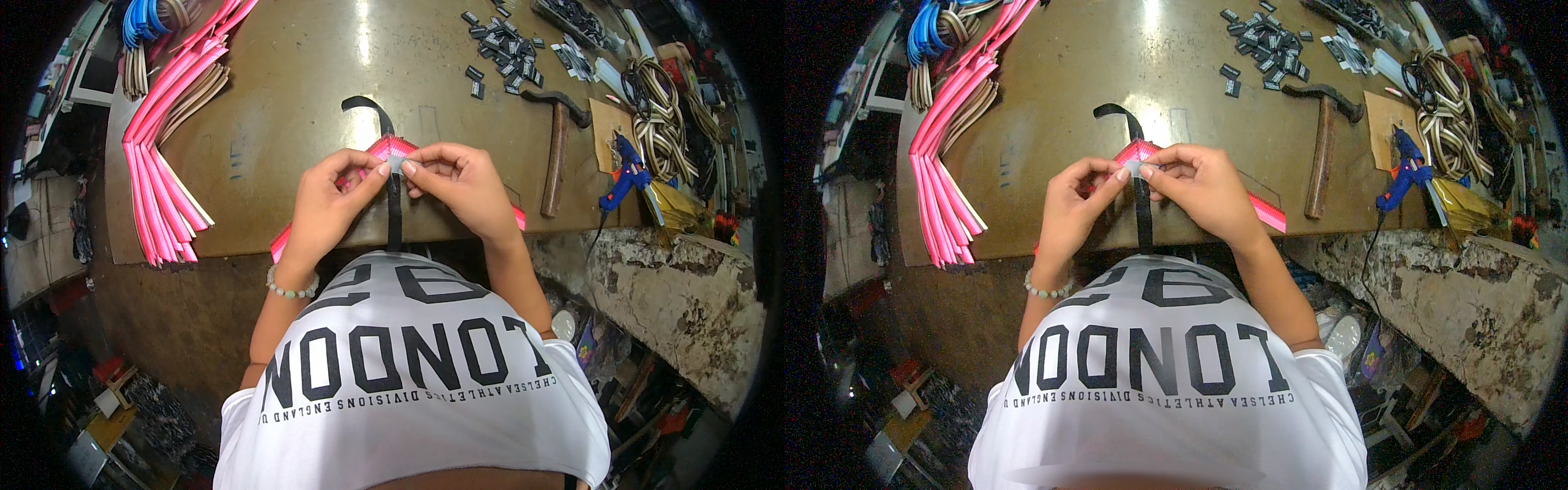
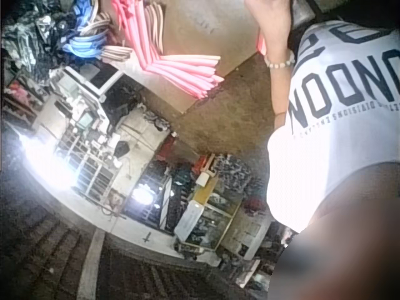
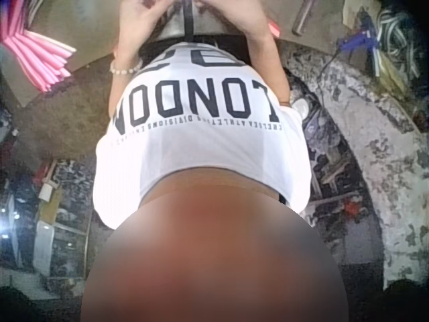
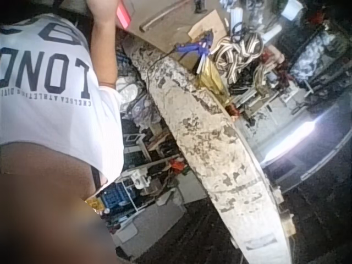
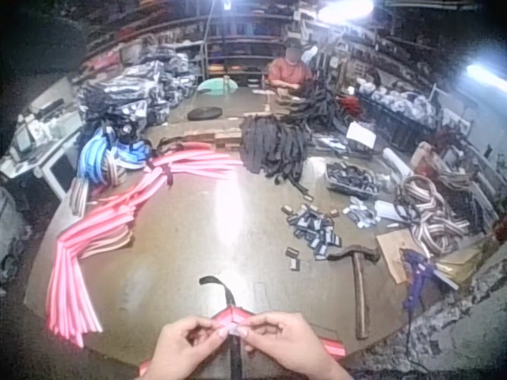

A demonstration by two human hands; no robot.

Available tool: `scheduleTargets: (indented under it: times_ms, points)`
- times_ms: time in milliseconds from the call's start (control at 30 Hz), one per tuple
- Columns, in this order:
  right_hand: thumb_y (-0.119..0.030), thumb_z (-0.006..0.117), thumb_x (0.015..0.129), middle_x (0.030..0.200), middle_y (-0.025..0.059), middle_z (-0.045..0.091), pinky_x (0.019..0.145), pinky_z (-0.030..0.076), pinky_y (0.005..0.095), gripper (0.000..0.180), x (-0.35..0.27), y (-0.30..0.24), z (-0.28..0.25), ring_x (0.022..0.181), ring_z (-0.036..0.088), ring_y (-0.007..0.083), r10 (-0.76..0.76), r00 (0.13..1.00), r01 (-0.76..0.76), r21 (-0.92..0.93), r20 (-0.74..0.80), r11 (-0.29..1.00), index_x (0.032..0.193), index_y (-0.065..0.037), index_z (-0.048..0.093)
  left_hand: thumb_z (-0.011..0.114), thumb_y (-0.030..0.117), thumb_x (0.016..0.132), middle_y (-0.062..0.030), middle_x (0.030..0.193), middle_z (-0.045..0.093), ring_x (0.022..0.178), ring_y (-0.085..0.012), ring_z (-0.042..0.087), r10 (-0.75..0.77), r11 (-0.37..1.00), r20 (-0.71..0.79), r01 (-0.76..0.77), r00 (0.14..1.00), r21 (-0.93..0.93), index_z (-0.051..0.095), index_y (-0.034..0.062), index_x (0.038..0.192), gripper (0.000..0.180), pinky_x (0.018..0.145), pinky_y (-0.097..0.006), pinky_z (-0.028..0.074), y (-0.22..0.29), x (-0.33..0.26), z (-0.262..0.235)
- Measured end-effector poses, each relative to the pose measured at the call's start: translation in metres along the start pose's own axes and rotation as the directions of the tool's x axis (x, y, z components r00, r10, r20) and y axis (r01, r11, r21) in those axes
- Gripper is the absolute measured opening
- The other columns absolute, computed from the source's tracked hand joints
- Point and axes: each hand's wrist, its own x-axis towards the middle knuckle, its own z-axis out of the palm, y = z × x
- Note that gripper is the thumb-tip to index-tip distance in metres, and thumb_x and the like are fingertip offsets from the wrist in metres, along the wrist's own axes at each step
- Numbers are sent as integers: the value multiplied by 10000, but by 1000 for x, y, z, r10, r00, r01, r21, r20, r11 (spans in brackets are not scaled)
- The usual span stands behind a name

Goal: The person assembles pink and black straps by applying hot glue and attaching small metal buckles. They repeatedly pick up straps, apply glue, fold the straps, insert buckles, and press them into place on a workbench.

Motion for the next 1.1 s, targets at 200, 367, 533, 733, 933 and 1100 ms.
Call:
scheduleTargets:
  times_ms: [200, 367, 533, 733, 933, 1100]
  points:
    - [-114, 723, 900, 811, 48, 678, 625, 506, 204, 215, 7, 0, -1, 689, 619, 69, -10, 998, -1, -191, -59, 981, 1003, 69, 675, 722, 180, 881, -4, 671, 555, 610, -70, 458, 18, 995, -18, -16, 1000, 96, 681, -21, 903, 206, 561, -246, 393, 1, 9, 4]
    - [-200, 741, 859, 641, 77, 661, 528, 489, 248, 255, 24, -3, -4, 558, 616, 96, -27, 990, -48, -502, -140, 864, 822, 43, 672, 714, 156, 867, -117, 751, 648, 652, -168, 589, 181, 935, -77, -147, 981, 322, 658, -38, 857, 202, 626, -308, 482, -1, 18, 13]
    - [-195, 727, 857, 582, 74, 642, 473, 485, 277, 242, 33, -6, -5, 473, 607, 119, 60, 990, -114, -466, -130, 877, 789, 29, 666, 703, 147, 873, -139, 765, 659, 679, -182, 633, 218, 886, -83, -162, 972, 435, 645, -31, 917, 192, 650, -316, 507, -4, 23, 17]
    - [-169, 718, 854, 586, 84, 653, 460, 478, 269, 219, 32, -4, -4, 476, 616, 124, 63, 989, -124, -498, -138, 858, 804, 37, 663, 673, 116, 907, -115, 822, 645, 637, -144, 609, 43, 997, -53, -39, 998, 66, 584, -9, 1136, 275, 614, -277, 491, -2, 13, -2]
    - [-160, 719, 845, 583, 78, 651, 454, 474, 265, 213, 36, 0, -8, 477, 613, 119, 73, 992, -114, -449, -107, 886, 795, 38, 656, 739, 12, 789, -56, 900, 612, 708, -123, 584, 320, 881, 107, -337, 941, 332, 664, 32, 993, 219, 633, -244, 476, -6, 1, -4]
    - [-167, 721, 833, 569, 74, 641, 458, 473, 268, 220, 37, 2, -9, 473, 609, 119, 54, 992, -102, -472, -114, 876, 792, 38, 654, 744, 57, 794, -87, 873, 632, 678, -196, 609, 458, 816, -5, -418, 889, 398, 669, 27, 935, 162, 635, -301, 495, -14, 11, 8]
